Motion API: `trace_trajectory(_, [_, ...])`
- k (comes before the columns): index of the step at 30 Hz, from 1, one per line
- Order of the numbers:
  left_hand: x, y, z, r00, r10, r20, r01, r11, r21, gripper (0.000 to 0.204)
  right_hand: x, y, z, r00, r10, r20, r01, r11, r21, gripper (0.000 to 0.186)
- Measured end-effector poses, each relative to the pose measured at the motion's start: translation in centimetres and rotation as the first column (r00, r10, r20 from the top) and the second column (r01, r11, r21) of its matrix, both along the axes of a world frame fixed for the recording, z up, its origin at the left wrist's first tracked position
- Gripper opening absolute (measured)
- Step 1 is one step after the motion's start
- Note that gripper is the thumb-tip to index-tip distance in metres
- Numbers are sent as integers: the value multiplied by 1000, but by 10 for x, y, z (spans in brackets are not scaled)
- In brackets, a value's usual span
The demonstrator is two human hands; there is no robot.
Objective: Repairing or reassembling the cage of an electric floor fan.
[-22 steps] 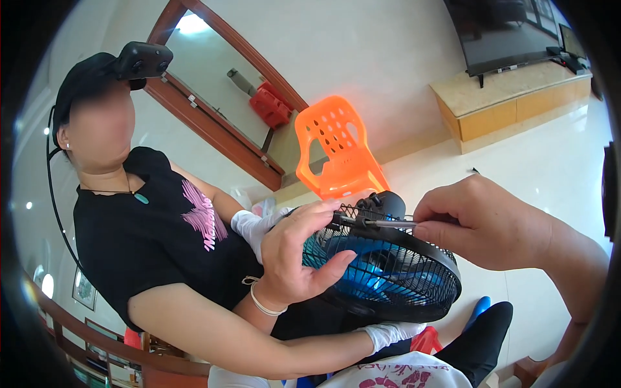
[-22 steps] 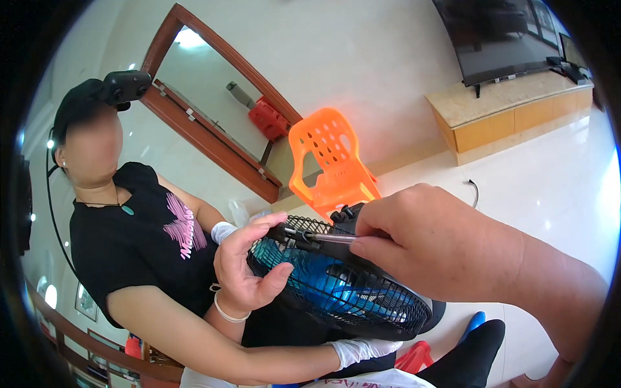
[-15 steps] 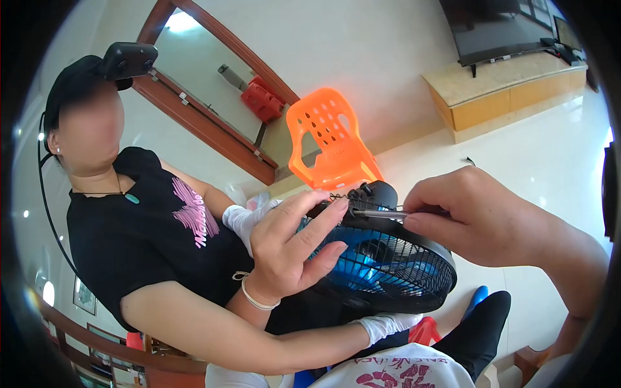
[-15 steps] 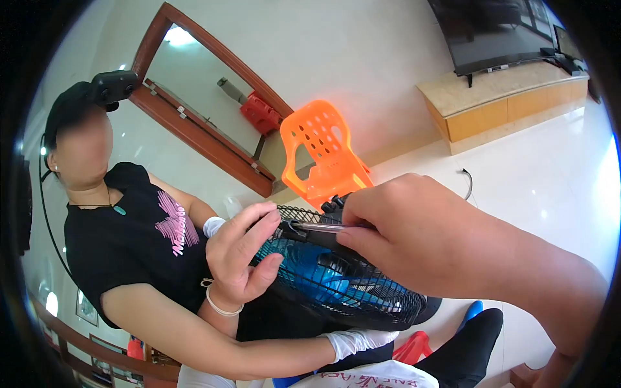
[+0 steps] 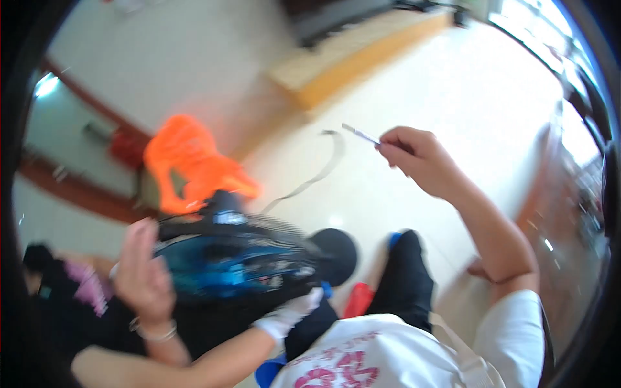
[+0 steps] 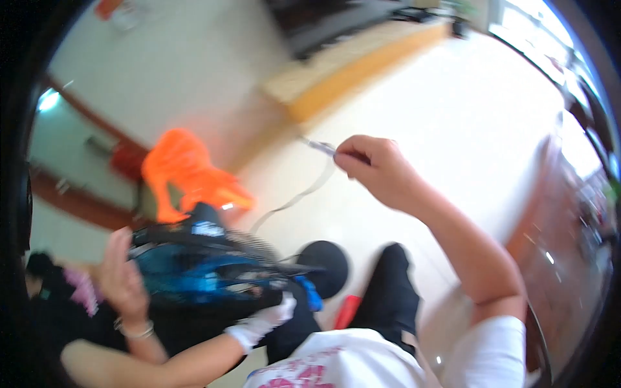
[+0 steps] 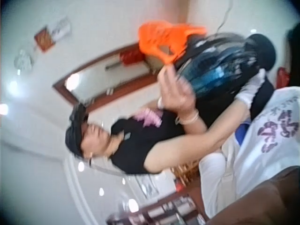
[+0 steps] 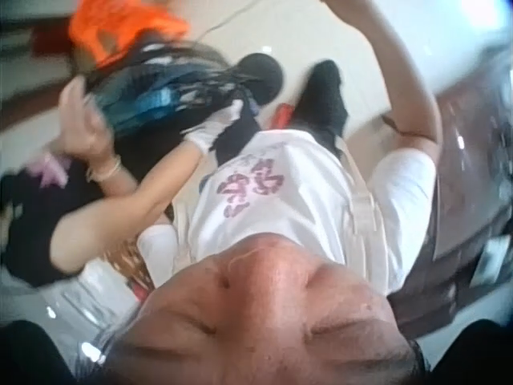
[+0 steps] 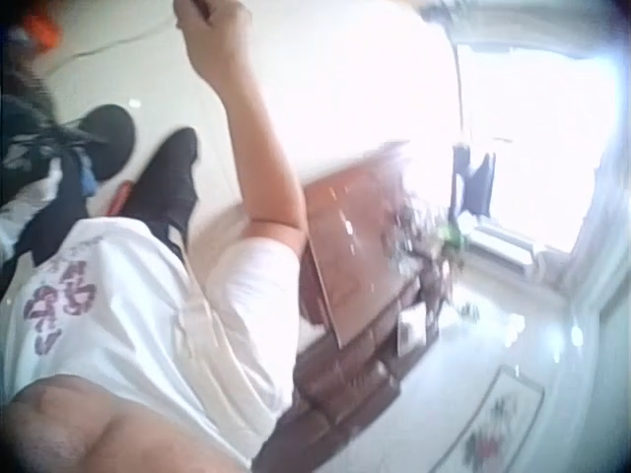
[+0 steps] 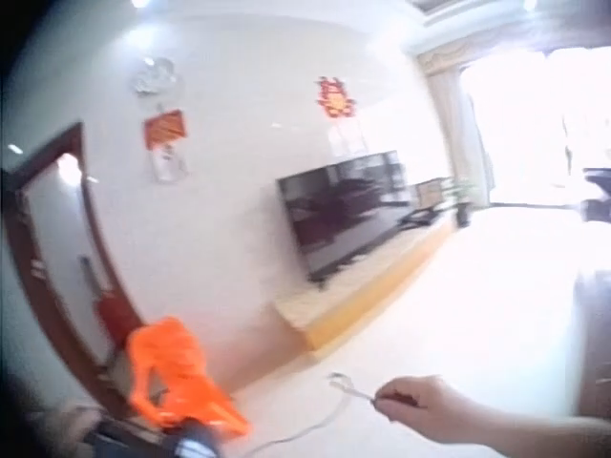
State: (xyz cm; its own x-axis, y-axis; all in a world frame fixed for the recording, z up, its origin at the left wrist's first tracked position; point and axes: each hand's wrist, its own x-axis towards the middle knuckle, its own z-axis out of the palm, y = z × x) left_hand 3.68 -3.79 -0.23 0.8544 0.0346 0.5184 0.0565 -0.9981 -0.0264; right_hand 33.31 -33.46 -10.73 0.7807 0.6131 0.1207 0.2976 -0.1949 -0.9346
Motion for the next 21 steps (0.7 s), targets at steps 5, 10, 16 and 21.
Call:
trace_trajectory(5, [-2,18,8,990,-48,133,15,972,235,34,44,-199,-143,699,-713,-56,708,701,-86,27])
trace_trajectory(10, [15,14,5,990,-36,134,-7,952,306,32,18,-446,-259,166,-948,271,952,83,-293,37])
trace_trajectory(16, [8,10,18,983,-127,130,86,955,283,31,-42,-539,-338,79,-890,449,620,-309,-721,44])
trace_trajectory(21, [13,53,-14,921,-273,279,240,960,147,33,-57,-743,-373,142,-885,443,790,-168,-589,41])
